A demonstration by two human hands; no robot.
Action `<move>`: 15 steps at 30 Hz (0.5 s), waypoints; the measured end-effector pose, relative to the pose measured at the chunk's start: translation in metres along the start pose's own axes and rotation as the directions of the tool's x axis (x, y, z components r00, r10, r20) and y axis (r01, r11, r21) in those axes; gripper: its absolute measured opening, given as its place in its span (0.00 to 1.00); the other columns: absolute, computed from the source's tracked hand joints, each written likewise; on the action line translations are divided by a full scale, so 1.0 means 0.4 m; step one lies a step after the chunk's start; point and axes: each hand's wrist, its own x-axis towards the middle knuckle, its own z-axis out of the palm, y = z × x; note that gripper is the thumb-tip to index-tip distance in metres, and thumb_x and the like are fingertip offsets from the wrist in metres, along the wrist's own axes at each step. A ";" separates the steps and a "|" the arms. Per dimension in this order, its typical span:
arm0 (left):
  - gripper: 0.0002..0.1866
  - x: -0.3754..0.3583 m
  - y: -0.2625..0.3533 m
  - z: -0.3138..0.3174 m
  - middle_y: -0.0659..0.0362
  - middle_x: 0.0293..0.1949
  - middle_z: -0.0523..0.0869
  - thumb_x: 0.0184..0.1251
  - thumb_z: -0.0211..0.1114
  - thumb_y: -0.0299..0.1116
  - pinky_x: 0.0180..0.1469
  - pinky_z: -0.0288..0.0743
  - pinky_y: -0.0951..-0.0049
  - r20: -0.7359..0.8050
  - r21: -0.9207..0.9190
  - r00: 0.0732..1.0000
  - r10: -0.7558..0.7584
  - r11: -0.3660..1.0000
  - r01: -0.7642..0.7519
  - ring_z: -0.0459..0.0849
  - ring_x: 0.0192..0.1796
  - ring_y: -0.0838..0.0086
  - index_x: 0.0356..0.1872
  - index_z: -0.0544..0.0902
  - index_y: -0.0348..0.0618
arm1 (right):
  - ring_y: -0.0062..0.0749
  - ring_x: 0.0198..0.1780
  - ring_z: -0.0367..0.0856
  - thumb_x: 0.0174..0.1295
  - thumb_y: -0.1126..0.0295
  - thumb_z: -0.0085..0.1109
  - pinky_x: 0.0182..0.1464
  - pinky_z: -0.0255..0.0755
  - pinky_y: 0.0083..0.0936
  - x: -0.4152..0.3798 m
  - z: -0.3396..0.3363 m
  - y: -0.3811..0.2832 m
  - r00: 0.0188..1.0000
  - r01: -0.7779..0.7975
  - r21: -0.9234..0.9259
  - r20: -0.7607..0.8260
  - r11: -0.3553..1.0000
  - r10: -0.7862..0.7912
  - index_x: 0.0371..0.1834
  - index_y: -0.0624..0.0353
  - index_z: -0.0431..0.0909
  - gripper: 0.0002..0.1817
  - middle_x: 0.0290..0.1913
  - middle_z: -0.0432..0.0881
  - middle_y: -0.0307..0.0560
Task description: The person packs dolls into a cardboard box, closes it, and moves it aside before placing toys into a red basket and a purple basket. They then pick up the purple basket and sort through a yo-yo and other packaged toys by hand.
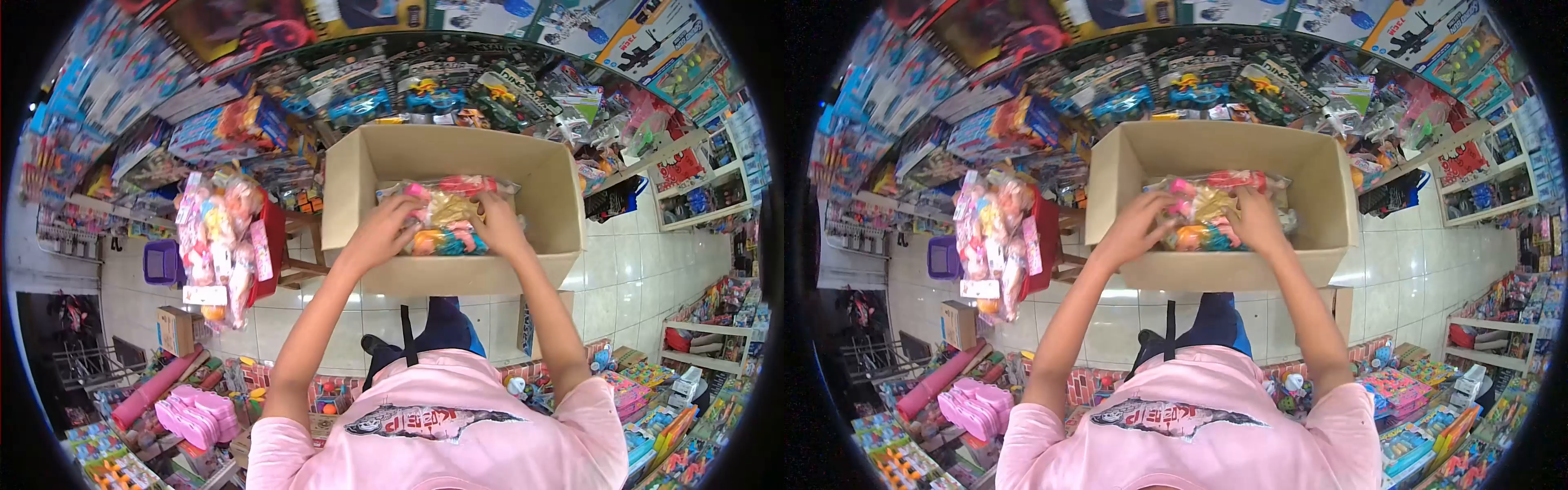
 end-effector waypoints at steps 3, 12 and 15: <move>0.14 -0.274 0.030 -0.067 0.48 0.44 0.80 0.61 0.65 0.29 0.52 0.73 0.60 -0.434 0.163 0.899 -0.065 0.975 0.150 0.79 0.50 0.54 0.46 0.78 0.36 | 0.43 0.30 0.75 0.59 0.77 0.60 0.33 0.69 0.36 -0.181 0.070 -0.235 0.814 0.224 0.304 -0.581 0.926 -0.006 0.39 0.65 0.77 0.06 0.32 0.77 0.52; 0.20 -1.524 -0.168 0.338 0.41 0.48 0.81 0.68 0.61 0.42 0.55 0.75 0.53 -0.094 -0.043 0.479 -0.873 0.485 0.874 0.79 0.51 0.46 0.50 0.80 0.35 | 0.58 0.60 0.76 0.52 0.61 0.68 0.63 0.70 0.43 -0.588 0.796 -0.067 0.953 -0.250 -0.074 0.159 0.965 0.259 0.54 0.67 0.77 0.28 0.55 0.78 0.62; 0.23 -1.908 -0.045 0.434 0.38 0.55 0.80 0.71 0.53 0.50 0.59 0.73 0.52 0.220 0.233 0.193 -0.956 0.244 0.942 0.78 0.58 0.47 0.50 0.83 0.40 | 0.57 0.68 0.70 0.63 0.55 0.62 0.54 0.80 0.54 -0.720 0.987 0.241 0.241 -0.762 -0.272 0.723 0.588 0.647 0.67 0.68 0.69 0.34 0.72 0.66 0.59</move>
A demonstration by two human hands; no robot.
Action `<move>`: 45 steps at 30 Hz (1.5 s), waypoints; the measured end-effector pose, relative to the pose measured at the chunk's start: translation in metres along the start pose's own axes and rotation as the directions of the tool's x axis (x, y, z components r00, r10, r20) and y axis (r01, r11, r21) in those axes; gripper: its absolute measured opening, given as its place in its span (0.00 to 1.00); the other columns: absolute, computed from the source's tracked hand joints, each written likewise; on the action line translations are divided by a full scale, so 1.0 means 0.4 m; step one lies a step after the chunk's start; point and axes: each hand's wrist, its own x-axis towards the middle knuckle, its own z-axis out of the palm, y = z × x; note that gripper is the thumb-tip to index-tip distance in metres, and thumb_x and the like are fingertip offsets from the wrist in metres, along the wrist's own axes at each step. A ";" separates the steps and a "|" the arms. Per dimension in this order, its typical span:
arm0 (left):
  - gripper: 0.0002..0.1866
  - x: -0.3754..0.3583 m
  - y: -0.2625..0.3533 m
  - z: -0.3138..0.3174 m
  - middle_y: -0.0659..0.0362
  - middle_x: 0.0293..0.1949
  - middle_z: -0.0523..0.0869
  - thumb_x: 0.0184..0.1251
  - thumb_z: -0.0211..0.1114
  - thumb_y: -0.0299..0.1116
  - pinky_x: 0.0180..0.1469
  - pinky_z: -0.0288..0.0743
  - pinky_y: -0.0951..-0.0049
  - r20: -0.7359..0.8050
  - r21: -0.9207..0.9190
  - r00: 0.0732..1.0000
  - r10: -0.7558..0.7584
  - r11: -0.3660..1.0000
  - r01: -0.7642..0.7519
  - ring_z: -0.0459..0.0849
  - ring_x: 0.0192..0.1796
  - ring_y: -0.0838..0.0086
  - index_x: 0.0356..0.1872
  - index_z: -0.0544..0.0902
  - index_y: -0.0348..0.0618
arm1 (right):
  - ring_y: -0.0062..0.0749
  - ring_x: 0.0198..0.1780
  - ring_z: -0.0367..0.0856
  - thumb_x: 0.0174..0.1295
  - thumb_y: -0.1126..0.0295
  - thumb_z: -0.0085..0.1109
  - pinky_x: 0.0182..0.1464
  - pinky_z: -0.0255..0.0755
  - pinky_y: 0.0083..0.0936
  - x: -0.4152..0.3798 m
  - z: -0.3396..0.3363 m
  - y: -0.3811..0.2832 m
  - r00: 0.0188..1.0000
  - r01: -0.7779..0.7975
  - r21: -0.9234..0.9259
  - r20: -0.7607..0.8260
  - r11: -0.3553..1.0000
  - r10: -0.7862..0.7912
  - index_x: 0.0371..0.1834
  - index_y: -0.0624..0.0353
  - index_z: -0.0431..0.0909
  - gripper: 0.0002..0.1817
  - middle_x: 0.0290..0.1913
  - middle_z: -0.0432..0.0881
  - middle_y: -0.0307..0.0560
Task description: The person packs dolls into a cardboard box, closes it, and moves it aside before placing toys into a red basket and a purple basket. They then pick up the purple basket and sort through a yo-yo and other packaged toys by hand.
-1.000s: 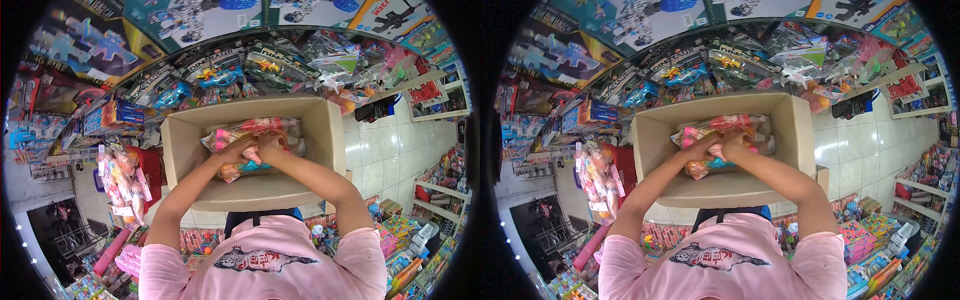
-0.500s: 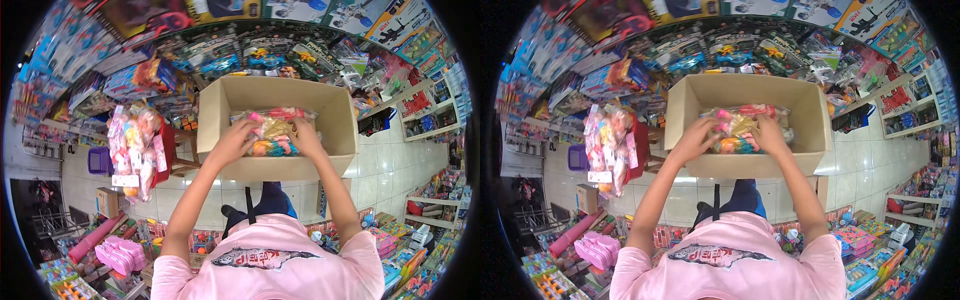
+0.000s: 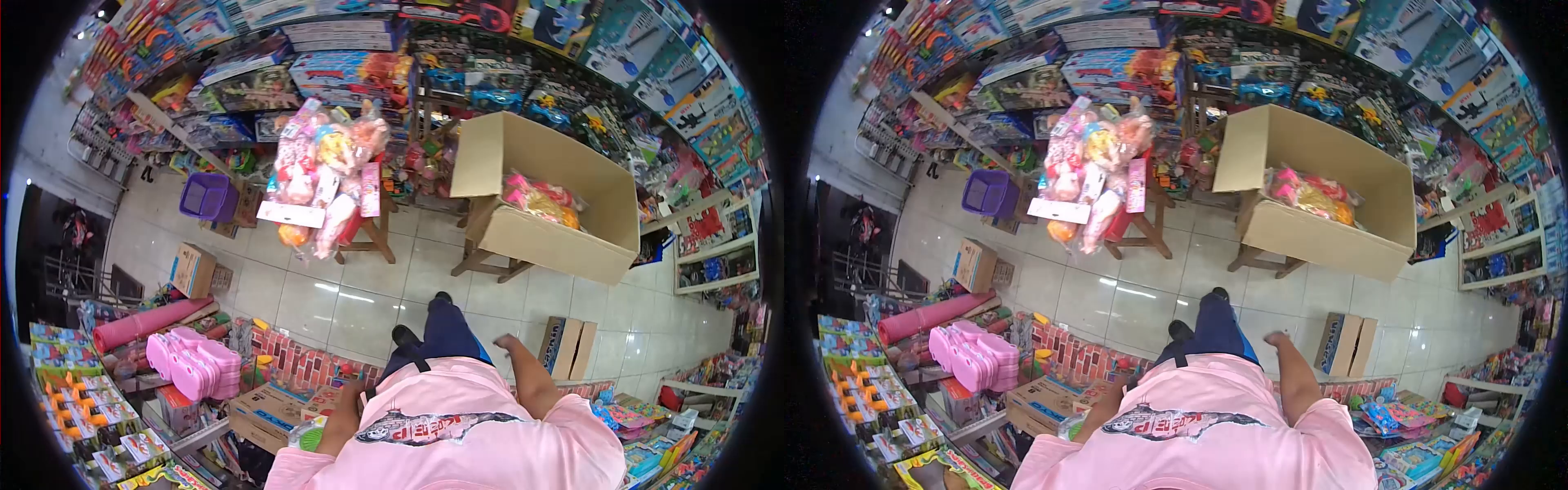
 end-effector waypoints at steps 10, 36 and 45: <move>0.20 0.047 0.073 -0.364 0.43 0.39 0.88 0.69 0.62 0.41 0.51 0.79 0.62 0.002 -0.679 0.939 -0.345 0.689 0.254 0.87 0.48 0.60 0.46 0.82 0.29 | 0.49 0.32 0.88 0.63 0.57 0.62 0.31 0.85 0.40 0.038 0.078 -0.050 0.989 -0.147 -0.183 -0.036 0.972 0.142 0.49 0.73 0.79 0.24 0.48 0.84 0.62; 0.34 0.573 0.429 -1.609 0.52 0.41 0.81 0.58 0.73 0.52 0.43 0.76 0.70 -0.591 -0.410 0.804 0.068 0.832 -0.373 0.81 0.40 0.71 0.49 0.75 0.27 | 0.64 0.43 0.83 0.62 0.57 0.61 0.46 0.74 0.51 -0.833 -0.088 -1.603 0.298 0.818 -0.151 -0.714 0.555 -0.633 0.48 0.72 0.76 0.25 0.38 0.83 0.72; 0.37 0.623 0.362 -1.615 0.43 0.53 0.75 0.76 0.46 0.61 0.57 0.69 0.66 -0.611 -0.316 0.703 0.364 0.702 -0.639 0.77 0.49 0.65 0.55 0.76 0.29 | 0.62 0.38 0.84 0.67 0.61 0.58 0.42 0.74 0.46 -0.994 0.155 -1.616 0.306 0.922 0.063 -0.724 0.382 -0.618 0.49 0.72 0.76 0.21 0.34 0.83 0.68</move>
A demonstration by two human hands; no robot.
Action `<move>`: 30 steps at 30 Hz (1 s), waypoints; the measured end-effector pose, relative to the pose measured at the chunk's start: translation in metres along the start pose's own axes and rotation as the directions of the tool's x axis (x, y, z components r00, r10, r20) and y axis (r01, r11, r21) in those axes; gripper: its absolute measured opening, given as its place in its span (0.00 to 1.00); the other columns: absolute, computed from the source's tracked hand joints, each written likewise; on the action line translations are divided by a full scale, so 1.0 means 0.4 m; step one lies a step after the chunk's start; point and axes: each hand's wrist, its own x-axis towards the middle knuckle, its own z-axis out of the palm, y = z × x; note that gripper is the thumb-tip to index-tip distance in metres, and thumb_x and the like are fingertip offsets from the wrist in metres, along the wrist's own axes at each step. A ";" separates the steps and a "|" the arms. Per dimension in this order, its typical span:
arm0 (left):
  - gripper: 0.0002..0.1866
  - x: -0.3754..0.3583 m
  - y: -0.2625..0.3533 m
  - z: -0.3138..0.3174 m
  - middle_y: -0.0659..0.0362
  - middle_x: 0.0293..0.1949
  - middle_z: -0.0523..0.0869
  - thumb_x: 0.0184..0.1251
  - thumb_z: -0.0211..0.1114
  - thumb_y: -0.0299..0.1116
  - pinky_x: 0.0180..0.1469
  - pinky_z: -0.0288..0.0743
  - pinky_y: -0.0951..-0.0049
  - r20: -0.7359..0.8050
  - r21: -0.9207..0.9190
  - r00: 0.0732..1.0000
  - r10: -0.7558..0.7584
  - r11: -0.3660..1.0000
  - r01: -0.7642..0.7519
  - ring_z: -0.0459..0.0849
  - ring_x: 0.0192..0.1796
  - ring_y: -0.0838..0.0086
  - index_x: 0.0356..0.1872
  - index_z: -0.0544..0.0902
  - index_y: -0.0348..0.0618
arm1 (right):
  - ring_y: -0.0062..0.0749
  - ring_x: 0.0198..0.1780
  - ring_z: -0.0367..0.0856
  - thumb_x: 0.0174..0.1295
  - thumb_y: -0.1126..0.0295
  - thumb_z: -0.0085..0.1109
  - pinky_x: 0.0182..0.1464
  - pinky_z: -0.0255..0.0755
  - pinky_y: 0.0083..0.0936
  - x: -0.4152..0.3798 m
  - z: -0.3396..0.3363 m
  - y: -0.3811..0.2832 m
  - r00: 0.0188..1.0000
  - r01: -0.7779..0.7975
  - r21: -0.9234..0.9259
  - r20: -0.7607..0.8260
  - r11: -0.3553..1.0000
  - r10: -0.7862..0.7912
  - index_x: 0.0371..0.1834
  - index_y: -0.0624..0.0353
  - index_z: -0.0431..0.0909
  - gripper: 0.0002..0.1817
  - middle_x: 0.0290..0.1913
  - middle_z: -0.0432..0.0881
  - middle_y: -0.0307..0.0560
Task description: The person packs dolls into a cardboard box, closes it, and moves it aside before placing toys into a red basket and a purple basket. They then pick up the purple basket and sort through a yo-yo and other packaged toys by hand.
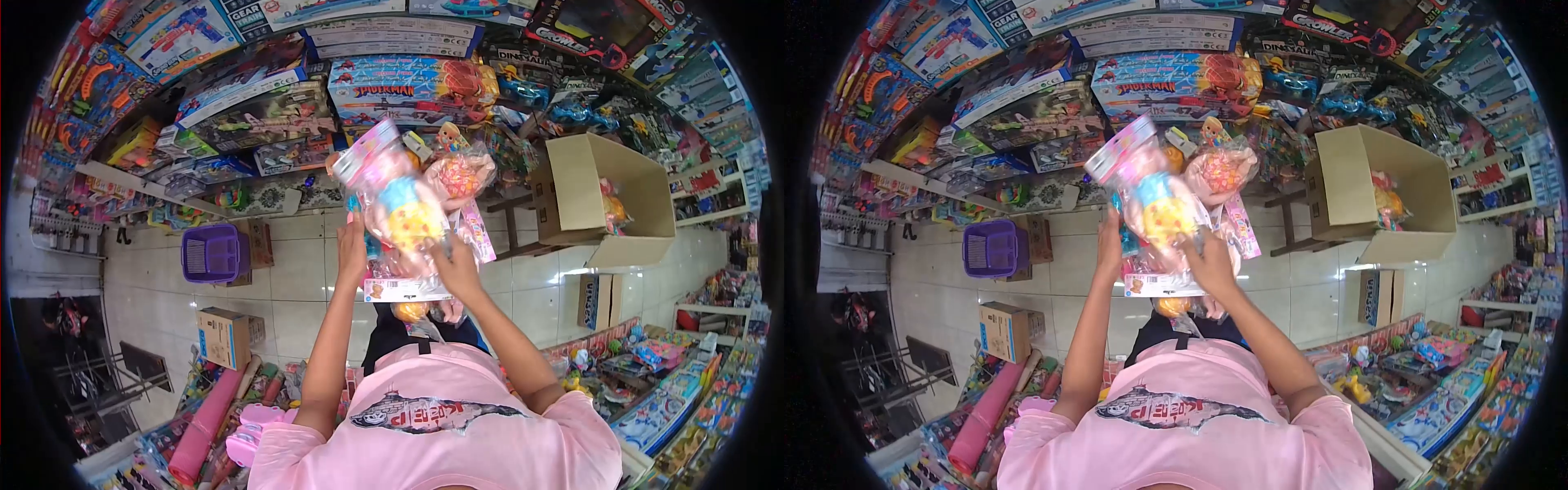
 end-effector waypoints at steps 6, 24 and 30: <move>0.28 0.029 0.126 -0.042 0.55 0.43 0.87 0.66 0.68 0.48 0.51 0.76 0.70 0.313 -0.309 0.941 -0.126 0.924 0.226 0.84 0.42 0.70 0.55 0.80 0.33 | 0.52 0.40 0.78 0.63 0.59 0.63 0.44 0.72 0.37 -0.077 0.059 -0.056 0.961 0.148 -0.155 0.258 0.977 -0.105 0.47 0.69 0.73 0.21 0.39 0.77 0.61; 0.34 0.034 0.195 -0.139 0.55 0.54 0.83 0.54 0.78 0.35 0.60 0.74 0.68 0.695 -0.274 0.700 -0.161 0.842 0.465 0.83 0.54 0.71 0.61 0.72 0.37 | 0.34 0.45 0.80 0.56 0.53 0.71 0.48 0.73 0.30 -0.137 0.072 0.271 0.828 -0.430 0.271 -0.261 0.861 0.496 0.54 0.67 0.75 0.32 0.45 0.82 0.52; 0.34 0.005 0.092 -0.228 0.58 0.52 0.83 0.54 0.77 0.33 0.61 0.73 0.68 0.793 -0.212 0.599 -0.112 0.871 0.443 0.82 0.55 0.70 0.62 0.72 0.38 | 0.36 0.48 0.81 0.60 0.66 0.64 0.53 0.72 0.30 -0.159 0.087 0.282 0.796 -0.243 0.407 -0.435 0.881 0.421 0.57 0.67 0.76 0.23 0.48 0.83 0.53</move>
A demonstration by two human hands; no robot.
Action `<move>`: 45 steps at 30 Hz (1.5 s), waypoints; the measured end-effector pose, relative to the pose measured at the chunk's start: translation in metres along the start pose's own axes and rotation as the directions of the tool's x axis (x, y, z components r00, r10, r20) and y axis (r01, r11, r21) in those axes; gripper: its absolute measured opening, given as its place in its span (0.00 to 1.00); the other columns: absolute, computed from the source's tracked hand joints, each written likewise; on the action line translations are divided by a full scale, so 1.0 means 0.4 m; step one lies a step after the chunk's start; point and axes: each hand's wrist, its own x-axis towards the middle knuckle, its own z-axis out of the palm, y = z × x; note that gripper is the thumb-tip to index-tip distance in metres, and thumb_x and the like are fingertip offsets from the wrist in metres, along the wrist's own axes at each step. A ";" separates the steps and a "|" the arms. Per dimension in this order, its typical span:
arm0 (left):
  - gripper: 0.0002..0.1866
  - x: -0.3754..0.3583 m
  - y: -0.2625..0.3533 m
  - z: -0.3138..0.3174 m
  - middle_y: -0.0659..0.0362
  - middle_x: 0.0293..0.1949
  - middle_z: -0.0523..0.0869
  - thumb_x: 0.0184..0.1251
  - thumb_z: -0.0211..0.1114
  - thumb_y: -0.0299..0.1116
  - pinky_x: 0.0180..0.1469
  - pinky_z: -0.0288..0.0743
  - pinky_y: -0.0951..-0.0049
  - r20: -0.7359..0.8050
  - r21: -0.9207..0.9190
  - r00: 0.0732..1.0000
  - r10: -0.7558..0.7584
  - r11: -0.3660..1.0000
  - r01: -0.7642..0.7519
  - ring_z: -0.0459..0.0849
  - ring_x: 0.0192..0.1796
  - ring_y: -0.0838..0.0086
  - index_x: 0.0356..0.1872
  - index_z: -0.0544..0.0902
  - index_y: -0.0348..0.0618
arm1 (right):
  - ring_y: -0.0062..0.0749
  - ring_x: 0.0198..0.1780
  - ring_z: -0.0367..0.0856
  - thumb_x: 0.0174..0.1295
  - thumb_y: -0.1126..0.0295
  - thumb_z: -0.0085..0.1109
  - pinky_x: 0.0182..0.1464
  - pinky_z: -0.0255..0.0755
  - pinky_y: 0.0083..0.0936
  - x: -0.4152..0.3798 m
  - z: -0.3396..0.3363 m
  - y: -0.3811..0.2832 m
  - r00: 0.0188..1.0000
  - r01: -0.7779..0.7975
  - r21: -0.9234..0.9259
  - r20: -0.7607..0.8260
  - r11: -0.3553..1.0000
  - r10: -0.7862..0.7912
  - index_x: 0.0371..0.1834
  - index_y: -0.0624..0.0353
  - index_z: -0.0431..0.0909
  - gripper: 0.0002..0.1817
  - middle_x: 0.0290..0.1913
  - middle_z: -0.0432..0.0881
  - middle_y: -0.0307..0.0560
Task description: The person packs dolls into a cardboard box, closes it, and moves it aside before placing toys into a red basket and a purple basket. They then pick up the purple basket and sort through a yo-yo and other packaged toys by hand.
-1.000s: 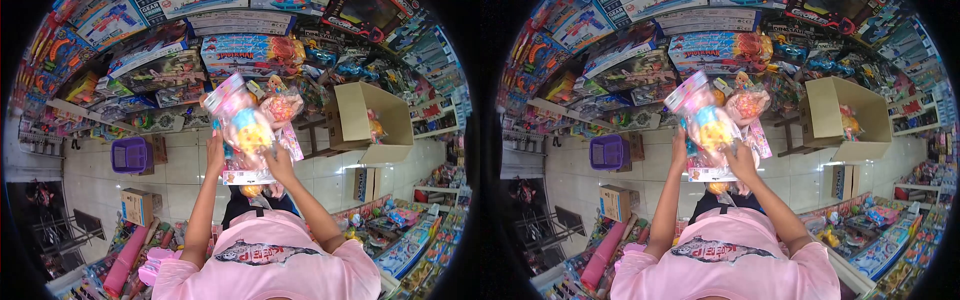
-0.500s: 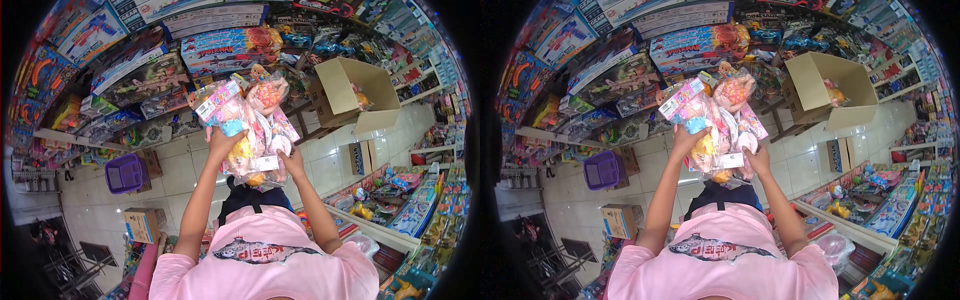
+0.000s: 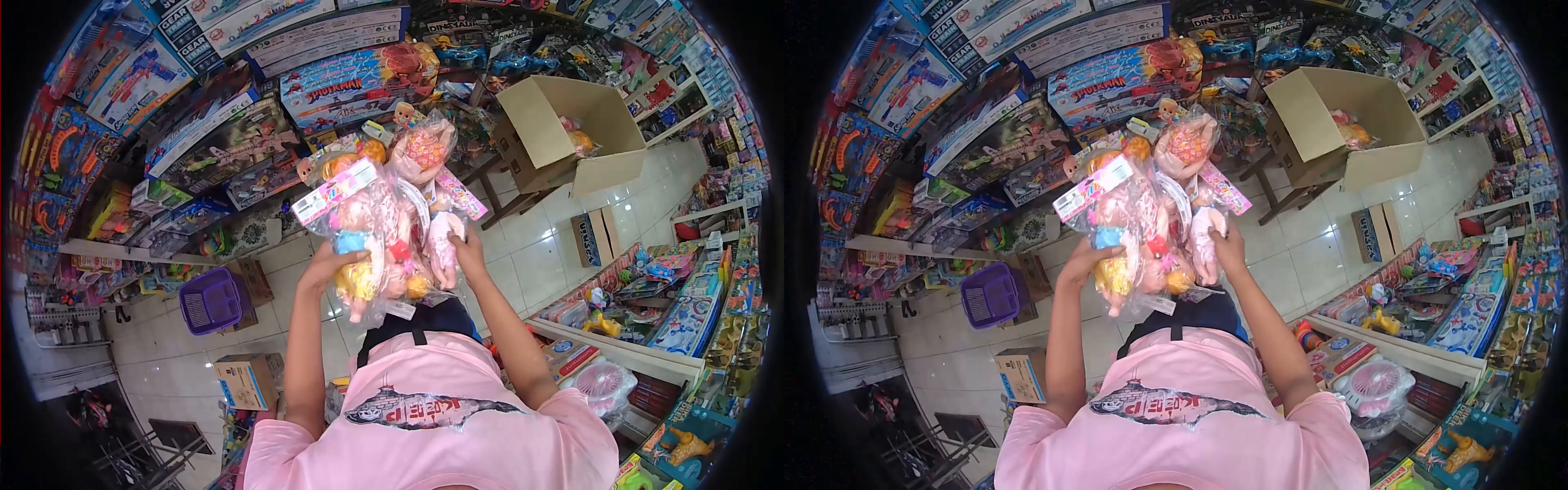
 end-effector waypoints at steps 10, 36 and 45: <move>0.32 0.015 -0.111 -0.012 0.57 0.56 0.81 0.62 0.73 0.36 0.60 0.74 0.67 -0.191 -0.300 0.981 0.028 0.950 -0.086 0.82 0.56 0.70 0.65 0.69 0.39 | 0.30 0.49 0.79 0.60 0.75 0.53 0.52 0.71 0.26 -0.085 -0.100 -0.260 0.955 0.226 0.213 -0.242 0.950 -0.173 0.53 0.70 0.78 0.17 0.49 0.82 0.49; 0.40 -0.061 -0.253 -0.048 0.53 0.58 0.80 0.62 0.66 0.58 0.63 0.76 0.61 -0.273 -0.632 0.961 0.041 0.745 -0.212 0.81 0.59 0.65 0.66 0.69 0.40 | 0.33 0.48 0.83 0.54 0.56 0.70 0.50 0.74 0.27 -0.040 0.099 -0.036 0.773 0.138 -0.486 0.597 0.863 0.213 0.66 0.69 0.69 0.40 0.50 0.83 0.54; 0.37 -0.032 -0.319 -0.092 0.54 0.38 0.85 0.56 0.67 0.64 0.35 0.84 0.69 -0.143 -0.766 0.902 0.406 0.532 -0.361 0.85 0.32 0.69 0.51 0.76 0.38 | 0.45 0.50 0.85 0.44 0.54 0.69 0.53 0.76 0.32 -0.079 0.067 -0.158 0.798 0.189 -0.508 0.578 0.840 0.171 0.57 0.72 0.76 0.39 0.47 0.85 0.61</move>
